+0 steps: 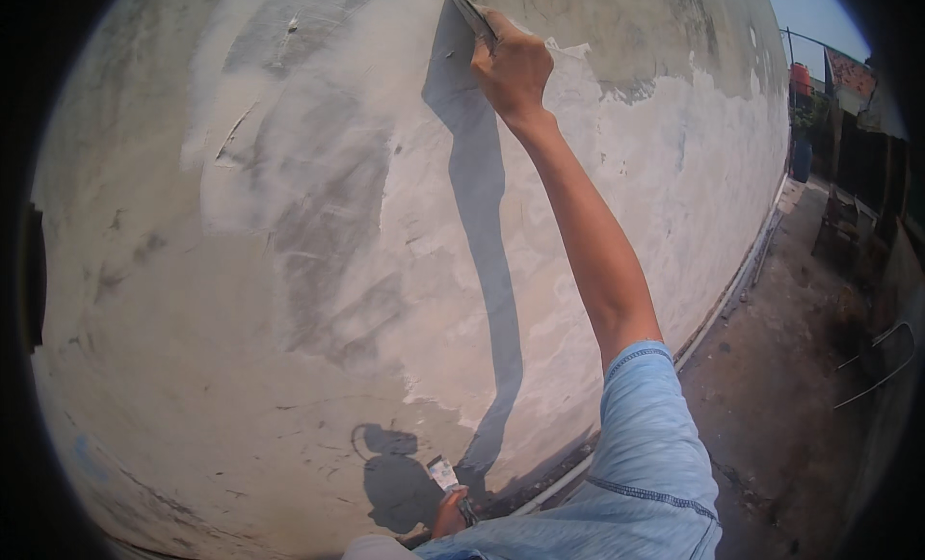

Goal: The person applies white plaster to a concrete wall using a trowel and a smaller putty knife. They scoop plaster from a red bucket, spread it along the wall surface, and smooth it out in repeated strokes.

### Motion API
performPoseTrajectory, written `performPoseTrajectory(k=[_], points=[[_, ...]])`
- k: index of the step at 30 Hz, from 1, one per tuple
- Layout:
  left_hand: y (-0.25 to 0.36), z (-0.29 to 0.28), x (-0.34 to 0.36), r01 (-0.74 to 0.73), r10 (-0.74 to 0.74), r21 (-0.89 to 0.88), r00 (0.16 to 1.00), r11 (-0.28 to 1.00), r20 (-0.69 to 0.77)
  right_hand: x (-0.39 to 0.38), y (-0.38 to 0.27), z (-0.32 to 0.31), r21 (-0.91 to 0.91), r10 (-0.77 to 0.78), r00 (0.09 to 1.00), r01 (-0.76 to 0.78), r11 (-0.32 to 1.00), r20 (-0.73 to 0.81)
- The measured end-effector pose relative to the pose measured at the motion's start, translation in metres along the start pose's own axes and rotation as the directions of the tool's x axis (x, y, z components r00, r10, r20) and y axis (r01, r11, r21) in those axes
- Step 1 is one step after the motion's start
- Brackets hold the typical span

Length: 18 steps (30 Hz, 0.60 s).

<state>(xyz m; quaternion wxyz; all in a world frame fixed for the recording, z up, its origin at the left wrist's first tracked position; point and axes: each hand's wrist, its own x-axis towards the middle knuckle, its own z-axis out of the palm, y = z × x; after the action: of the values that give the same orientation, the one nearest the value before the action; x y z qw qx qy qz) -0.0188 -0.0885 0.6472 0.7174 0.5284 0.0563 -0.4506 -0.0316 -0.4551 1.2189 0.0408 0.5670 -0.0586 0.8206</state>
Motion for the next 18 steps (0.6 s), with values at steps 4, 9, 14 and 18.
performPoseTrajectory(k=[4, 9, 14, 18], points=[[0.009, 0.018, -0.005, 0.034, -0.034, 0.028, 0.999, 0.999, 0.018, -0.079, -0.076, 0.007, 0.053, -0.354, 0.934, 0.351, 0.935, 0.058], [0.021, 0.046, -0.016, -0.039, 0.035, 0.087, 0.998, 0.996, 0.048, -0.067, -0.071, -0.043, 0.412, -0.243, 0.920, 0.102, 0.906, 0.308], [-0.035, 0.007, 0.043, -0.036, 0.034, 0.024, 0.998, 0.999, 0.056, 0.048, 0.068, -0.023, 0.239, 0.067, 0.995, -0.048, 0.970, -0.072], [-0.041, 0.025, 0.040, 0.026, -0.026, 0.046, 1.000, 0.999, -0.009, 0.094, 0.137, 0.025, -0.054, 0.057, 0.993, -0.063, 0.997, -0.106]])
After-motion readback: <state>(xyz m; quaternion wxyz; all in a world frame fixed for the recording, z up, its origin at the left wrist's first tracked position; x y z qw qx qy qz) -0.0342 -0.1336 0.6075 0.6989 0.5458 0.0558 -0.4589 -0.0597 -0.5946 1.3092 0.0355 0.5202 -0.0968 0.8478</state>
